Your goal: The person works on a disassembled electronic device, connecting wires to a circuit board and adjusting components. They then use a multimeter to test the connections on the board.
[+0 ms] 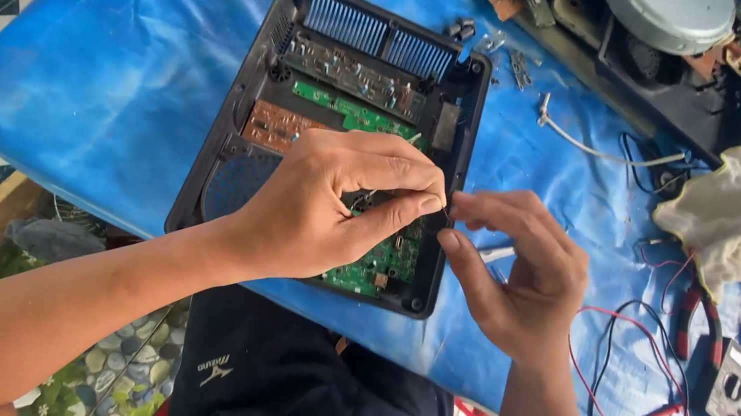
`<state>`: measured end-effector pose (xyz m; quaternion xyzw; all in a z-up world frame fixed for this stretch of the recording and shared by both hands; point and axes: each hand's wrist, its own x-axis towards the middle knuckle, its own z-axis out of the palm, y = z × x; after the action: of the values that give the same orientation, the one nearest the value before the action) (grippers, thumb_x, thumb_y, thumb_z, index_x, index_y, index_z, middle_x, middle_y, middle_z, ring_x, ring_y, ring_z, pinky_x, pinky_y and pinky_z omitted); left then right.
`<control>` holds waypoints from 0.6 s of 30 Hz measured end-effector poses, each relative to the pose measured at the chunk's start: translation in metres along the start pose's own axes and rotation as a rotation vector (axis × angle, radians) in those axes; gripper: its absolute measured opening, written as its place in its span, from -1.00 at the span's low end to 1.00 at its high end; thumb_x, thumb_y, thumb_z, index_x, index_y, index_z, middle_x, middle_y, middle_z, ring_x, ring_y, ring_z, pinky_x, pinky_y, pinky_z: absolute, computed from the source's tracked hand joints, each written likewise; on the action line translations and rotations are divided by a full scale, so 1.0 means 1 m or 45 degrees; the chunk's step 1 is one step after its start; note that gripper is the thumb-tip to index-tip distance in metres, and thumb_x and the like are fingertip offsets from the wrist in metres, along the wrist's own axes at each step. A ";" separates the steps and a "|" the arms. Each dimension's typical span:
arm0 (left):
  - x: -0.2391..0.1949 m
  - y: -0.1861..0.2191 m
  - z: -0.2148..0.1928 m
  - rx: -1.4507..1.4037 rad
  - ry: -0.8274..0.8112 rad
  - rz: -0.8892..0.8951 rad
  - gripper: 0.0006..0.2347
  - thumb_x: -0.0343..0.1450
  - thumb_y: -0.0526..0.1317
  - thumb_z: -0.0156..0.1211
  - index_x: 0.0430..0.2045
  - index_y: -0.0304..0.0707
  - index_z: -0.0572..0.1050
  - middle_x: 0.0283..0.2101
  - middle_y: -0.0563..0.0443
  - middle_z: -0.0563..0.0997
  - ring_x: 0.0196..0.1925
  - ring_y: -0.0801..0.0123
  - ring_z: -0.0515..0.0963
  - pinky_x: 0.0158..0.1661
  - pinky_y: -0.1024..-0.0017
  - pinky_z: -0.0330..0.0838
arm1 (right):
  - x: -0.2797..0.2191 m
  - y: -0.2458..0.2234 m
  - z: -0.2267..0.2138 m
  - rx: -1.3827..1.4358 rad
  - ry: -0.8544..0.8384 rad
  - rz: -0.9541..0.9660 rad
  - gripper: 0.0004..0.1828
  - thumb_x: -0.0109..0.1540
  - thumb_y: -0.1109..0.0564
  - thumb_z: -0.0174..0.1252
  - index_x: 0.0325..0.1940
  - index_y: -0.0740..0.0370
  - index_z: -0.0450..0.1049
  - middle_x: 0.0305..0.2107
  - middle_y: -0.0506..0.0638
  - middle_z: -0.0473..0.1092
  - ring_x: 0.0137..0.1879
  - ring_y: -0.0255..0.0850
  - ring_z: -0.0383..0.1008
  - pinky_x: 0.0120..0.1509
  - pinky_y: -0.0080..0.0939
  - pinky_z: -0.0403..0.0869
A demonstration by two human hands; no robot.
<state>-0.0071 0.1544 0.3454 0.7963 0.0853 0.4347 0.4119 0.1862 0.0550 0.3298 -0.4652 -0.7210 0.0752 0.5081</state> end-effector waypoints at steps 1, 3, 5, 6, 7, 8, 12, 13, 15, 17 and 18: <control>-0.002 0.001 0.002 0.013 0.009 0.031 -0.87 0.53 -0.32 0.12 -0.22 -0.39 0.61 -0.21 -0.06 0.67 -0.17 0.28 0.69 -0.12 0.40 0.62 | -0.001 0.001 0.001 -0.031 0.010 0.002 -0.78 0.28 0.27 0.29 -0.01 0.37 0.51 -0.27 0.15 0.52 -0.16 -0.09 0.55 -0.05 -0.23 0.53; -0.006 0.002 0.007 0.029 0.020 0.069 -0.88 0.53 -0.33 0.12 -0.22 -0.39 0.60 -0.21 -0.05 0.67 -0.17 0.28 0.69 -0.10 0.39 0.60 | -0.002 0.002 0.002 -0.064 0.022 -0.004 -0.79 0.28 0.25 0.31 -0.02 0.32 0.52 -0.20 0.16 0.52 -0.11 -0.08 0.56 -0.06 -0.23 0.51; -0.010 0.001 0.013 0.018 0.049 0.018 -0.86 0.53 -0.30 0.12 -0.18 -0.38 0.60 -0.18 -0.06 0.66 -0.15 0.28 0.69 -0.08 0.39 0.60 | -0.003 0.003 0.005 -0.080 0.019 -0.017 -0.82 0.27 0.25 0.35 -0.07 0.27 0.53 -0.23 0.15 0.50 -0.15 -0.12 0.54 -0.13 -0.27 0.48; -0.012 -0.001 0.014 0.021 0.052 0.020 -0.86 0.53 -0.30 0.12 -0.18 -0.38 0.60 -0.18 -0.06 0.66 -0.15 0.28 0.69 -0.08 0.39 0.60 | -0.004 0.003 0.004 -0.079 0.019 -0.021 -0.82 0.27 0.25 0.35 -0.07 0.27 0.53 -0.23 0.15 0.50 -0.15 -0.12 0.54 -0.13 -0.27 0.48; -0.014 -0.003 0.015 0.093 0.093 0.039 -0.87 0.53 -0.32 0.14 -0.19 -0.39 0.61 -0.20 -0.06 0.67 -0.17 0.27 0.69 -0.10 0.39 0.59 | -0.005 0.004 0.003 -0.071 -0.008 -0.030 -0.86 0.28 0.27 0.32 -0.08 0.27 0.54 -0.24 0.14 0.50 -0.17 -0.12 0.55 -0.12 -0.26 0.52; -0.015 -0.006 0.016 0.165 0.133 0.057 -0.88 0.52 -0.34 0.16 -0.21 -0.40 0.61 -0.22 -0.07 0.68 -0.18 0.26 0.69 -0.12 0.38 0.59 | -0.005 0.005 0.003 -0.063 -0.036 -0.039 -0.89 0.30 0.29 0.28 -0.09 0.28 0.55 -0.26 0.13 0.50 -0.20 -0.13 0.57 -0.12 -0.25 0.57; -0.031 -0.017 0.017 0.336 0.076 0.133 -0.89 0.53 -0.34 0.16 -0.17 -0.41 0.59 -0.18 -0.09 0.65 -0.12 0.15 0.64 -0.04 0.28 0.45 | -0.009 0.008 0.004 -0.126 -0.047 -0.089 -0.90 0.25 0.30 0.35 -0.16 0.28 0.59 -0.35 0.06 0.52 -0.31 -0.16 0.50 -0.16 -0.24 0.46; -0.033 -0.015 0.017 0.342 0.089 0.107 -0.89 0.53 -0.36 0.16 -0.17 -0.42 0.59 -0.18 -0.10 0.65 -0.13 0.16 0.64 -0.07 0.30 0.44 | -0.010 0.010 0.004 -0.130 -0.073 -0.084 -0.89 0.24 0.30 0.36 -0.15 0.27 0.59 -0.34 0.07 0.52 -0.30 -0.17 0.51 -0.15 -0.24 0.47; -0.037 -0.017 0.016 0.348 0.100 0.075 -0.90 0.52 -0.39 0.15 -0.18 -0.43 0.59 -0.19 -0.12 0.65 -0.15 0.16 0.64 -0.10 0.33 0.43 | -0.013 0.013 0.004 -0.130 -0.101 -0.075 -0.87 0.24 0.29 0.37 -0.14 0.26 0.60 -0.33 0.08 0.53 -0.30 -0.17 0.52 -0.13 -0.23 0.47; -0.042 -0.023 0.013 0.467 0.140 0.098 -0.90 0.53 -0.39 0.16 -0.17 -0.45 0.60 -0.19 -0.13 0.63 -0.14 0.15 0.61 -0.06 0.31 0.47 | -0.015 0.018 0.004 -0.087 -0.118 -0.016 -0.88 0.25 0.28 0.35 -0.13 0.25 0.60 -0.31 0.06 0.54 -0.27 -0.21 0.55 -0.19 -0.33 0.53; -0.043 -0.023 0.011 0.470 0.141 0.094 -0.90 0.53 -0.39 0.16 -0.17 -0.45 0.60 -0.19 -0.13 0.63 -0.14 0.15 0.61 -0.06 0.31 0.47 | -0.013 0.019 0.005 -0.083 -0.121 -0.016 -0.88 0.25 0.28 0.35 -0.13 0.25 0.60 -0.31 0.06 0.54 -0.27 -0.21 0.55 -0.19 -0.33 0.53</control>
<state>-0.0194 0.1416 0.2988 0.8357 0.1570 0.4697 0.2373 0.1939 0.0575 0.3074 -0.4728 -0.7493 0.0704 0.4584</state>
